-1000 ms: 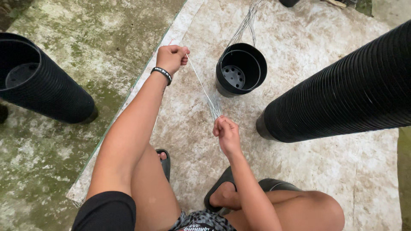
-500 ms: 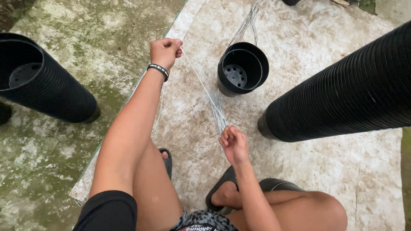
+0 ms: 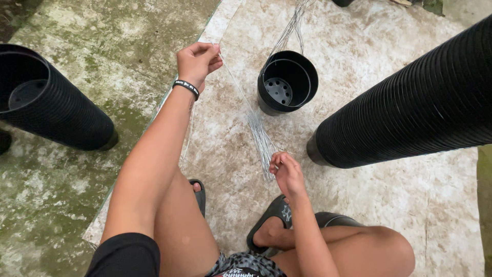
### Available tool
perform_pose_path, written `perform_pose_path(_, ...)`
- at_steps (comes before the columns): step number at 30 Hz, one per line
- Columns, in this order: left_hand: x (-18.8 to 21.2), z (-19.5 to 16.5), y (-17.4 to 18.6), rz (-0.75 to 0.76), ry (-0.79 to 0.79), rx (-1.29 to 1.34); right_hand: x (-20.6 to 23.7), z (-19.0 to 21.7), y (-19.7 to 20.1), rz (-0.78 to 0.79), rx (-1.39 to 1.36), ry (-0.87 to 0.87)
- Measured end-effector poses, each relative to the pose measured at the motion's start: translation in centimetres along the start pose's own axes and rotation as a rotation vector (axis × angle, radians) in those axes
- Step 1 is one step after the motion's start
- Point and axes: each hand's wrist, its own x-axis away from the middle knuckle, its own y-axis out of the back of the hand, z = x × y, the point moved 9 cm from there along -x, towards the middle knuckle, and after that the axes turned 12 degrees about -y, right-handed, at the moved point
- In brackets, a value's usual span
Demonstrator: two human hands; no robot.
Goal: The person sits on the ground and bends thin metal wires into hooks. They then insert the hooks into the drainage holes of black plastic nursery pots to create hanging mechanisms.
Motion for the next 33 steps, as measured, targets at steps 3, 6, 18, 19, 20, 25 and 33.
perform_pose_path(3,0.4,0.2,-0.4,0.019,-0.038,-0.006,-0.3,0.2,0.3,0.061,-0.095,-0.048)
perform_pose_path(6,0.8,0.3,-1.4,0.095,-0.125,-0.025,-0.5,1.9,2.4,-0.212,-0.044,-0.134)
perform_pose_path(18,11.6,4.0,-9.4,0.408,-0.279,-0.238,-4.6,12.5,-10.4,-0.037,0.396,0.334)
perform_pose_path(19,11.6,3.9,-9.3,0.402,-0.29,-0.243,-4.9,12.3,-10.5,-0.044,0.375,0.324)
perform_pose_path(20,11.6,3.9,-9.2,0.399,-0.295,-0.249,-5.0,12.3,-10.6,-0.055,0.38,0.354)
perform_pose_path(25,11.4,4.9,-9.0,0.395,-0.223,-0.122,-5.4,12.2,-9.7,-0.155,0.395,0.427)
perform_pose_path(33,11.6,5.0,-8.8,0.398,-0.202,0.008,-4.3,13.4,-10.1,-0.178,0.42,0.476)
